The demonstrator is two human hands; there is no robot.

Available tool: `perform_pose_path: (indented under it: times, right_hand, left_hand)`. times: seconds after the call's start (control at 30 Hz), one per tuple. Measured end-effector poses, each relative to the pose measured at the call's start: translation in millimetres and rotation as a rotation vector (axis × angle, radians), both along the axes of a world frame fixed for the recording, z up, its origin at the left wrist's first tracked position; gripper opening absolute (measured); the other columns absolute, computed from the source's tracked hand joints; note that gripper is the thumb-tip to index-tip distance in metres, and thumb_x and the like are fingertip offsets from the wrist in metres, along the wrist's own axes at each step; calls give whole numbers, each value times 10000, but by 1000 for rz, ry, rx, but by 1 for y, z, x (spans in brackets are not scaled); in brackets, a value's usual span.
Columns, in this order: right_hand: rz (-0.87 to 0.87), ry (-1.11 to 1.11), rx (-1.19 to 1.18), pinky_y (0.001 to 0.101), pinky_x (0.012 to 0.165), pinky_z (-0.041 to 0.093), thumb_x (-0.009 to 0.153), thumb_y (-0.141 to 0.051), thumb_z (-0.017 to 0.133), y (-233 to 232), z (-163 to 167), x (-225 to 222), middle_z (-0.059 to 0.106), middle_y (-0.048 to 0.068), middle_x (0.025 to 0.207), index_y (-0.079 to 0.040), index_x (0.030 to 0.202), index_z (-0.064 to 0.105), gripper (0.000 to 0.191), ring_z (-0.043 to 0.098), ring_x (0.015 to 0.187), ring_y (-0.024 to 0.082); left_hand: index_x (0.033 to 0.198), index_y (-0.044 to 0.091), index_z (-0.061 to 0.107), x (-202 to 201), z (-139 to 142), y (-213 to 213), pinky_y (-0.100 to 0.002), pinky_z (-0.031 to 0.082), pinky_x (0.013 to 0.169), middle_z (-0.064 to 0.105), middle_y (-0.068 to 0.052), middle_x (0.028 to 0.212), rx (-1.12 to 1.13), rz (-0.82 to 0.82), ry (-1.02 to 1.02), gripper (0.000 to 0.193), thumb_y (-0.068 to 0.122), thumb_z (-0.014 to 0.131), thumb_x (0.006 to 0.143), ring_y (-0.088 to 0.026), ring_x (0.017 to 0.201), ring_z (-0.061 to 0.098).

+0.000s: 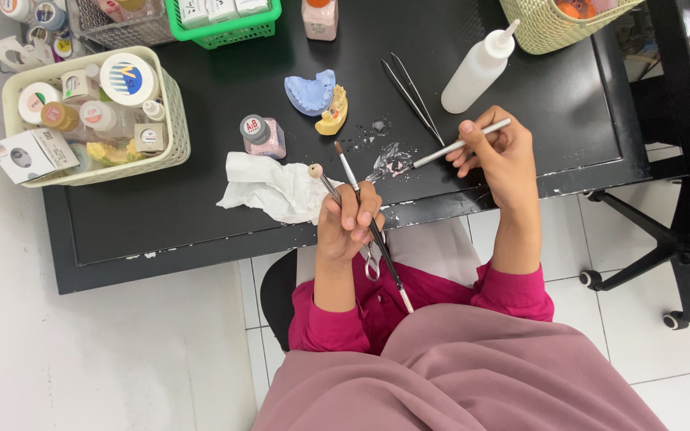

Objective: The person holds a small dental crown or denture component with forceps in one hand and uses a fine brush to apply and shape pink ceramic paste onto it, dipping the brush and adding material in small amounts. A dental impression and bottles of ceramic materials sit on the workbench nearby.

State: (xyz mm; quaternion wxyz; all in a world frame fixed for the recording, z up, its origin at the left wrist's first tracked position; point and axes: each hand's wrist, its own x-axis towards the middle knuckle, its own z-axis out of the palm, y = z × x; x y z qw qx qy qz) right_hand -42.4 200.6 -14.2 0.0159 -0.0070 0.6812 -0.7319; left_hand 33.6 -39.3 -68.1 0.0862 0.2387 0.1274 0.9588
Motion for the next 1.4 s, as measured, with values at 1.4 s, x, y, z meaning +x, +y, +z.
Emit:
perform_pose_path:
  times: [1.4]
  right_hand:
    - [110, 146, 102, 254, 644, 613, 915, 14, 795, 0, 11, 20, 734, 154, 888, 21, 928, 611, 185, 742, 785, 156]
  left_hand:
    - [834, 106, 577, 0, 0, -1, -205, 473, 608, 572, -46, 929, -18, 4, 7, 383, 392, 578, 1088, -38, 678, 502]
